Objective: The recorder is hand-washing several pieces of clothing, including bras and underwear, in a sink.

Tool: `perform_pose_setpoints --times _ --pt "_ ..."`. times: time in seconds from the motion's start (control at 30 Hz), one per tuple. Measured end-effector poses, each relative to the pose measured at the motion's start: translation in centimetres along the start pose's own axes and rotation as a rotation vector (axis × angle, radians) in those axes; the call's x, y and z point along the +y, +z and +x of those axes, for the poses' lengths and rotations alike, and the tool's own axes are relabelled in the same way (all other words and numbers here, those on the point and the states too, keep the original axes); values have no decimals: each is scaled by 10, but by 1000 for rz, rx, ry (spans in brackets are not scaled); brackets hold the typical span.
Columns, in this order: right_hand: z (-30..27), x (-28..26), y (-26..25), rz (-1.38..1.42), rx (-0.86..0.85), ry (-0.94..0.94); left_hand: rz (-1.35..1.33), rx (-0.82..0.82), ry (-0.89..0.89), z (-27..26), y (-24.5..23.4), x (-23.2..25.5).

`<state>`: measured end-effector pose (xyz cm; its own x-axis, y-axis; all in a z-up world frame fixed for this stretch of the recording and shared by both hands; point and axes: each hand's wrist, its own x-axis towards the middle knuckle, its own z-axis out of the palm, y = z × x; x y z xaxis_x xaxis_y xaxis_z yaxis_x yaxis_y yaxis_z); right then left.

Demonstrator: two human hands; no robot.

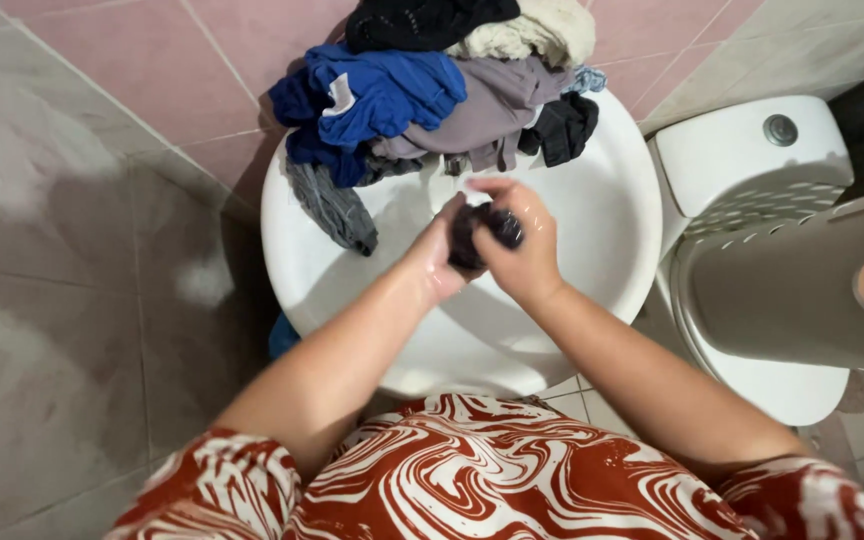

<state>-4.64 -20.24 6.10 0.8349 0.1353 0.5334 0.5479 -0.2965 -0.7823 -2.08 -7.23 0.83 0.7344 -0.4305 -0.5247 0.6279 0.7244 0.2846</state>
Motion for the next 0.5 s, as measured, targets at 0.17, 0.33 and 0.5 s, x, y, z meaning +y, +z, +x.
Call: perform_pose_setpoints --times 0.17,0.33,0.5 --pt "7 -34 -9 -244 -375 -681 301 -190 -314 21 -18 33" --pt "-12 -26 9 -327 -571 -1104 817 -333 -508 50 -1 29" --pt "-30 11 38 -559 -861 -988 1426 -156 -428 51 22 17"
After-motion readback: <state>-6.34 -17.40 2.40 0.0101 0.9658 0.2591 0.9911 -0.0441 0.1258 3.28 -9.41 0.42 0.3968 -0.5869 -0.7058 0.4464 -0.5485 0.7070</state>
